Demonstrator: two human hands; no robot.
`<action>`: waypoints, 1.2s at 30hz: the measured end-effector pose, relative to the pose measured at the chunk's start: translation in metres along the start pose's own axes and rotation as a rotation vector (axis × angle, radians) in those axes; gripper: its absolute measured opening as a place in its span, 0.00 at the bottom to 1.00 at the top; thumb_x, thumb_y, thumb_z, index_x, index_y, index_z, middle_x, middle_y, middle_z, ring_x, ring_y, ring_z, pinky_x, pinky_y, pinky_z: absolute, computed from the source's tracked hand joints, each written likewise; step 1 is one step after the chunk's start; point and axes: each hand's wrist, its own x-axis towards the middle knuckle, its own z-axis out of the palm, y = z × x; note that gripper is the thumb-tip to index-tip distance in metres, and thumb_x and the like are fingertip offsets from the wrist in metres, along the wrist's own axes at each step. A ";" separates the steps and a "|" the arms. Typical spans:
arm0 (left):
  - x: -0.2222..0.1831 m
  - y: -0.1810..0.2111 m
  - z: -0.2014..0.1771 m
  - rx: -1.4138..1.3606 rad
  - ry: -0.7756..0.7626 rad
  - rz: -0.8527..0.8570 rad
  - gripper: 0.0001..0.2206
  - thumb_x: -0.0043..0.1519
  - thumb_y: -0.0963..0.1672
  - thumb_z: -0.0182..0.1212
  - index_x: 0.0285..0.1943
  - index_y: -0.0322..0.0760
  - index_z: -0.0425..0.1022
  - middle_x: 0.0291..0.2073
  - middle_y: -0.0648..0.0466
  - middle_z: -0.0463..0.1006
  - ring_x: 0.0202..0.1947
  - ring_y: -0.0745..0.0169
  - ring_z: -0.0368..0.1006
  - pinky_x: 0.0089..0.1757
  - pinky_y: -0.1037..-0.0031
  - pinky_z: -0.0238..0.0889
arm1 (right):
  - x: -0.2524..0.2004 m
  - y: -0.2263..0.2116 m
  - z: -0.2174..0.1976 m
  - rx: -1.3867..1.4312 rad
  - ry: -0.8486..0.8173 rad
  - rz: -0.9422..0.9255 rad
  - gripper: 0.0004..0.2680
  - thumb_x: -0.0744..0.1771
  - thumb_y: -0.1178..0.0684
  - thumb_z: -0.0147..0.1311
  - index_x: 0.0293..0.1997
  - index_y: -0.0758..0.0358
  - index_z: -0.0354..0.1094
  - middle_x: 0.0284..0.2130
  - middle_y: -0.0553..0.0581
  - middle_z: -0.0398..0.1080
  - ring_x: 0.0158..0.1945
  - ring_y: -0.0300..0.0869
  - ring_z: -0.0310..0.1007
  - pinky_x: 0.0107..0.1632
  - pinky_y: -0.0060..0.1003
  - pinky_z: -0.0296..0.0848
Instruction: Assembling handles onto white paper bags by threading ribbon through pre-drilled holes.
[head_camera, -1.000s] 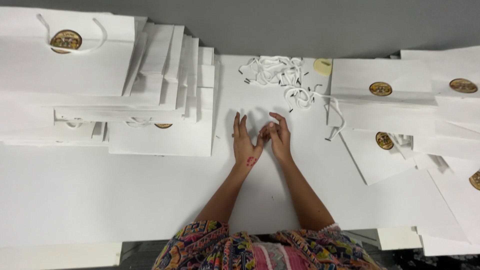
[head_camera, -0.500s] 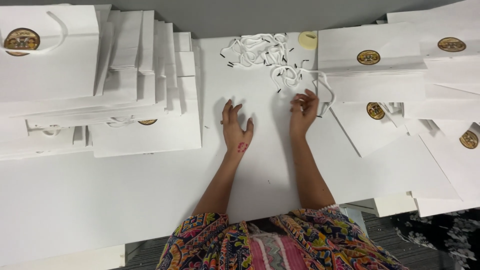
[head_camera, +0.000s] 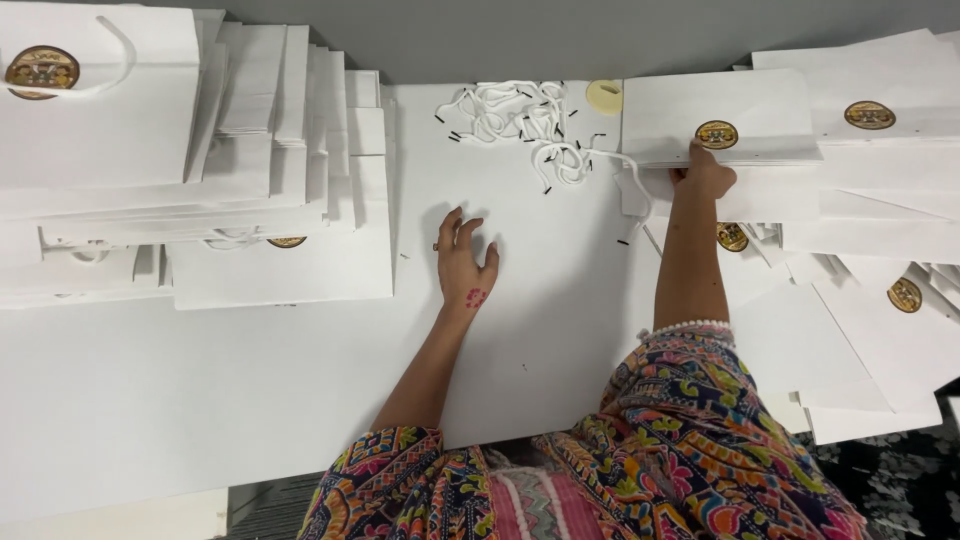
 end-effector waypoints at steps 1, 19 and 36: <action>-0.001 -0.001 0.000 0.001 0.006 -0.001 0.19 0.56 0.40 0.67 0.57 0.32 0.74 0.68 0.41 0.60 0.65 0.39 0.65 0.58 0.58 0.63 | 0.008 0.004 0.000 -0.001 -0.006 0.000 0.14 0.63 0.59 0.68 0.48 0.72 0.66 0.42 0.64 0.72 0.40 0.48 0.77 0.36 0.44 0.81; 0.004 -0.018 0.008 -0.031 0.084 0.032 0.16 0.66 0.42 0.60 0.61 0.31 0.74 0.66 0.43 0.69 0.62 0.46 0.70 0.60 0.60 0.63 | -0.127 -0.056 -0.064 0.002 -0.526 -1.217 0.17 0.74 0.55 0.58 0.66 0.74 0.54 0.51 0.65 0.73 0.49 0.43 0.74 0.52 0.36 0.73; 0.023 -0.003 -0.070 0.185 -0.230 0.215 0.22 0.53 0.53 0.77 0.52 0.44 0.81 0.57 0.54 0.78 0.60 0.49 0.70 0.58 0.60 0.61 | -0.200 0.064 -0.045 -1.304 -1.519 -0.642 0.13 0.61 0.51 0.65 0.49 0.62 0.76 0.40 0.57 0.79 0.45 0.44 0.77 0.50 0.38 0.71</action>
